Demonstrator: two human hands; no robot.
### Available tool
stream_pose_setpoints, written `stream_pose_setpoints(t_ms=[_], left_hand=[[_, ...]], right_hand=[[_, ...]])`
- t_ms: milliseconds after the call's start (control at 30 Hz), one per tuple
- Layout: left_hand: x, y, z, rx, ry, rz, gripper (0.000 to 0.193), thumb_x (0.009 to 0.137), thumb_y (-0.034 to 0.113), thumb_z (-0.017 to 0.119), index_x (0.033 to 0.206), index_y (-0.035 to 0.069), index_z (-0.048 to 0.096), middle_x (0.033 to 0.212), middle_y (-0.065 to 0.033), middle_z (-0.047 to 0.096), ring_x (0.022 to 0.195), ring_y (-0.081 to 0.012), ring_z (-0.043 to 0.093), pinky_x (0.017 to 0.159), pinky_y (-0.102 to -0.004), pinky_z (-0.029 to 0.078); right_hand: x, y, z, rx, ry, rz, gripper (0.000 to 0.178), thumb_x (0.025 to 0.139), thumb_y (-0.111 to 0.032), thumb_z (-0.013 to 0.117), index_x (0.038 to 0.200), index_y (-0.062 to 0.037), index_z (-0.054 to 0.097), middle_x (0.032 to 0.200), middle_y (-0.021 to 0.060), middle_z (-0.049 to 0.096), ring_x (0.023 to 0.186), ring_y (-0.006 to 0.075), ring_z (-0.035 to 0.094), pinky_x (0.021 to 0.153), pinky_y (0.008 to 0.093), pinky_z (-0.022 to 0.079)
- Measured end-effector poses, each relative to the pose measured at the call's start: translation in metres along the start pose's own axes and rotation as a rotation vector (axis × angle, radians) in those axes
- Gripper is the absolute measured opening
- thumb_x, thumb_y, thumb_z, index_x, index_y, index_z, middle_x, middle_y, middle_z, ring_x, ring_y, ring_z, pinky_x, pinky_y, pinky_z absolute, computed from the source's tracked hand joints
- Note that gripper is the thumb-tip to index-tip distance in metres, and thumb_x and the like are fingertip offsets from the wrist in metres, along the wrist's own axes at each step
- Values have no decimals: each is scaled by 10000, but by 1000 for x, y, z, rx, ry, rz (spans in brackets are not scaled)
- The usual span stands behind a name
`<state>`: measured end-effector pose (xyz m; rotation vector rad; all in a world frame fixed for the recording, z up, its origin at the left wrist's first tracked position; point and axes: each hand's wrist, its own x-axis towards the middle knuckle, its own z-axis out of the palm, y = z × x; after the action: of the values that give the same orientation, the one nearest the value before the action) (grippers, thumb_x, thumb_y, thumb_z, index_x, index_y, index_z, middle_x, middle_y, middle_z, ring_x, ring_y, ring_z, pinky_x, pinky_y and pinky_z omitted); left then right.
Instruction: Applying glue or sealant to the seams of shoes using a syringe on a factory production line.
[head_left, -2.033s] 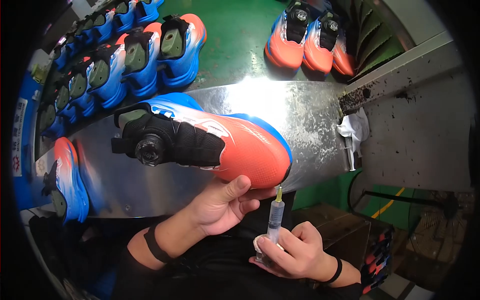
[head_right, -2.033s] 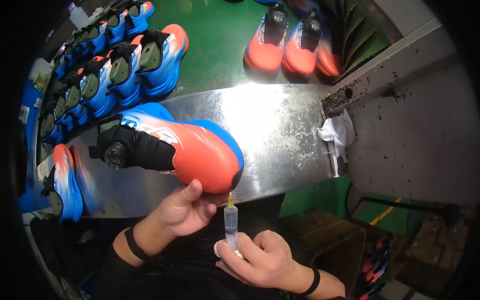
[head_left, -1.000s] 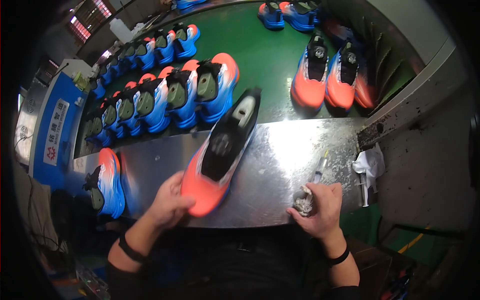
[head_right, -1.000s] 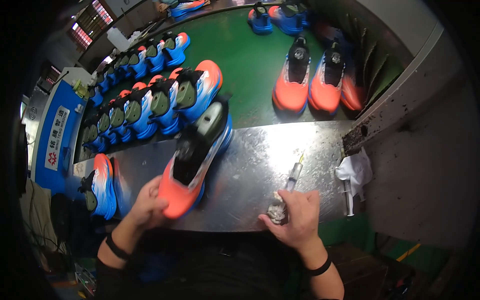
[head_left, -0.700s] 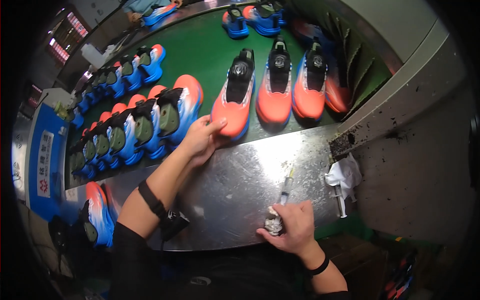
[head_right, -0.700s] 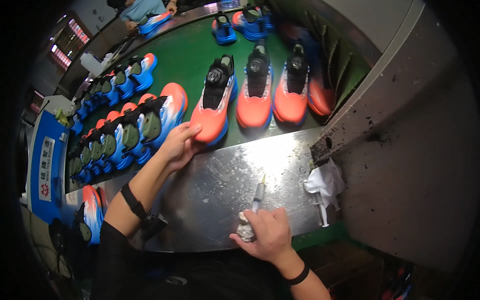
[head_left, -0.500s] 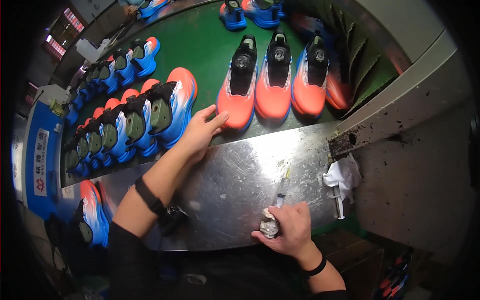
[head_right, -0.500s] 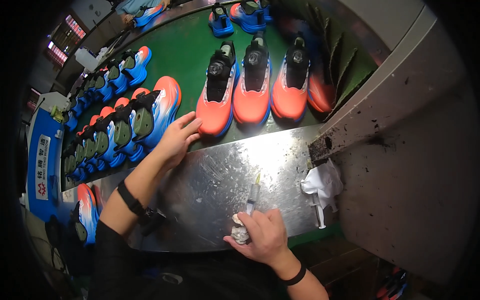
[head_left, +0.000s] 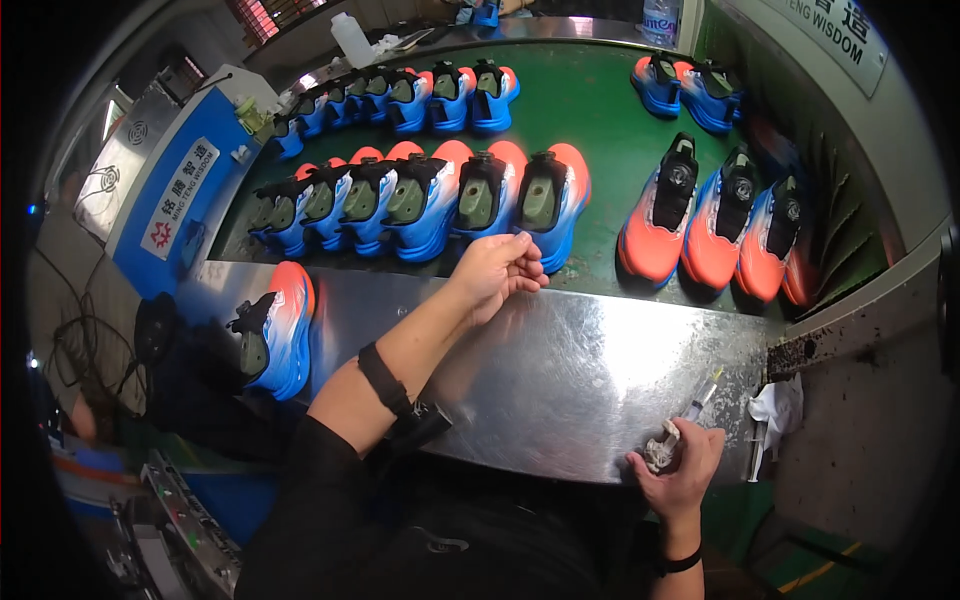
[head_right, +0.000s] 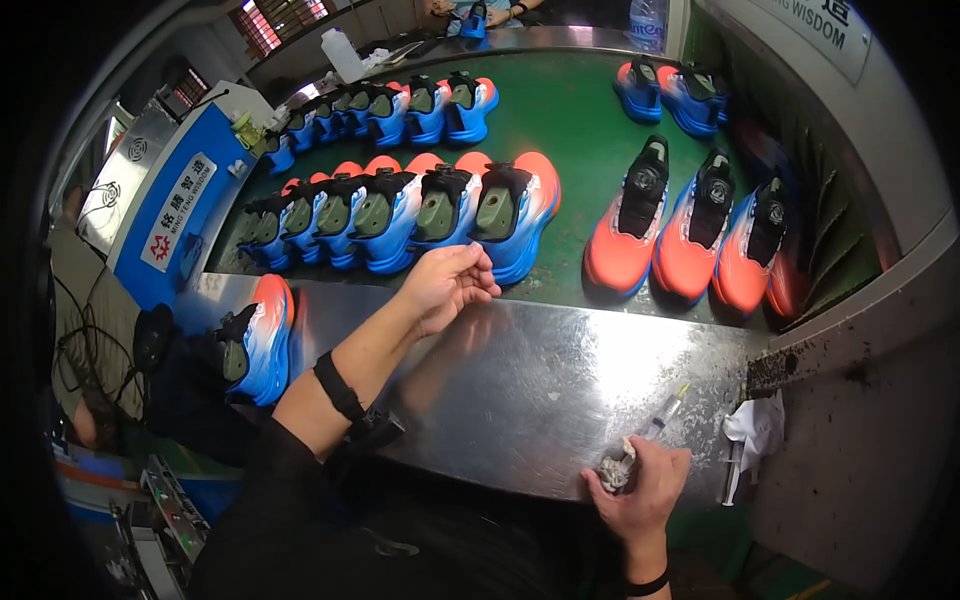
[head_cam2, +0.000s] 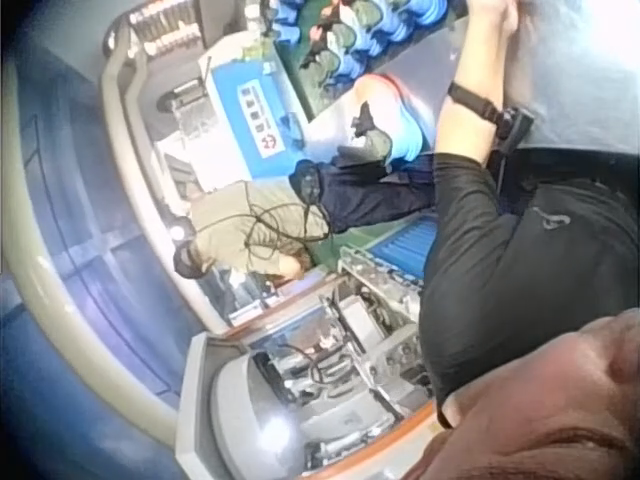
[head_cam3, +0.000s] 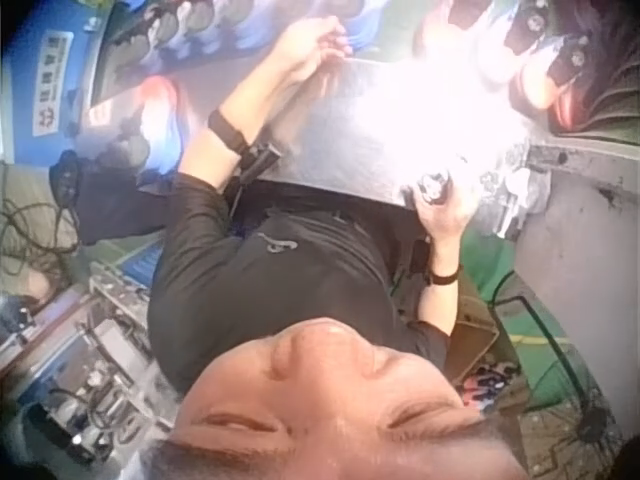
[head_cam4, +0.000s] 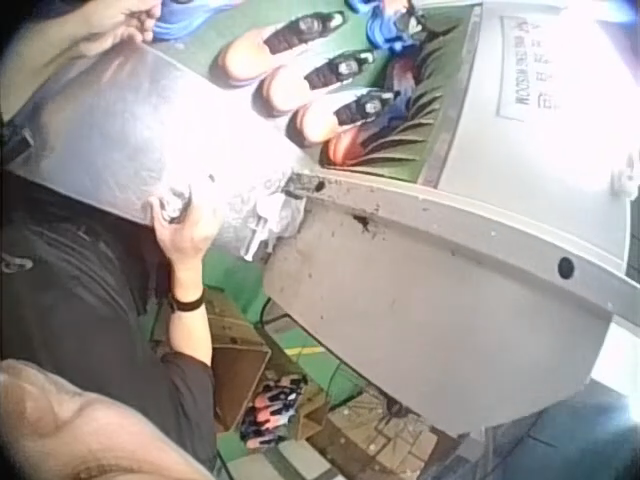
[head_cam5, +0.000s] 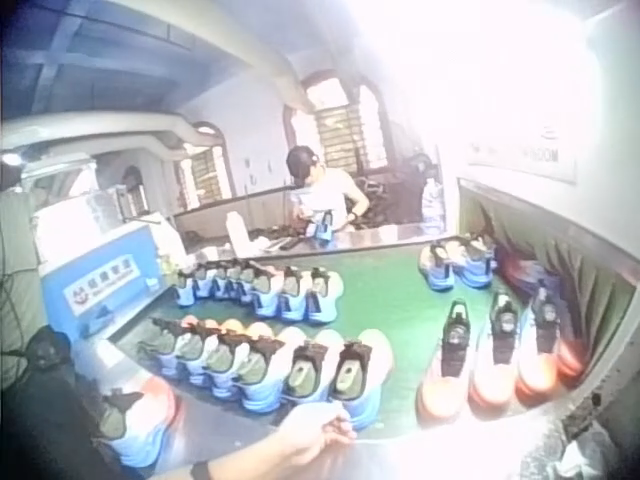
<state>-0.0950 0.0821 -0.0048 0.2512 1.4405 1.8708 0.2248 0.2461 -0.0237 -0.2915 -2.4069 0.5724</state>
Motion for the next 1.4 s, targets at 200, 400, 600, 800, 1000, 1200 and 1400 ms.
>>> stream_pose_setpoints(t_ms=[200,400,600,800,1000,1200,1400], left_hand=[[-71,45,5,199,-173,41,334,975,261,460,759,26,559,626,-95,596,564,-200,624,471,-272,478],[-180,13,2,332,-353,50,402,953,184,462,680,-56,636,643,-153,658,499,-174,608,481,-243,484],[-188,-30,-6,565,-460,278,417,945,302,559,679,-8,639,621,-69,644,523,-126,602,479,-246,482],[-80,-15,-64,410,75,149,315,946,202,554,1174,-12,519,927,-39,592,802,-86,560,679,-217,474],[-23,-10,-63,705,29,-10,344,946,371,546,1022,41,612,719,46,561,566,-32,481,510,-195,409],[-62,16,-23,215,-92,225,502,807,302,728,1132,22,469,1050,-69,571,943,-150,575,825,-307,481],[-107,24,-36,-236,-191,192,719,656,257,823,1246,85,450,1096,-50,572,1041,-160,556,918,-326,450]], right_hand=[[1,-3,6,-35,11,-4,588,590,-260,849,1055,-34,569,861,101,575,751,283,461,682,380,391],[-3,-8,-4,-43,23,37,592,613,-276,840,1081,-36,567,873,92,586,748,267,470,673,363,400],[-17,-22,-22,195,-95,268,590,636,-276,834,1105,-40,565,895,100,597,785,276,497,713,361,421],[-35,-26,-32,365,-83,397,604,675,-233,833,1168,-26,551,929,107,613,837,208,565,747,312,473],[-36,-38,-51,389,-178,516,638,680,-213,829,1197,15,534,954,131,632,835,209,627,770,304,498],[-26,-51,-52,342,-301,352,762,622,-362,850,1185,35,523,960,123,632,832,225,619,750,330,497],[39,-124,-32,856,-110,563,658,708,-498,775,1095,-55,479,732,106,566,726,178,509,595,298,419]])
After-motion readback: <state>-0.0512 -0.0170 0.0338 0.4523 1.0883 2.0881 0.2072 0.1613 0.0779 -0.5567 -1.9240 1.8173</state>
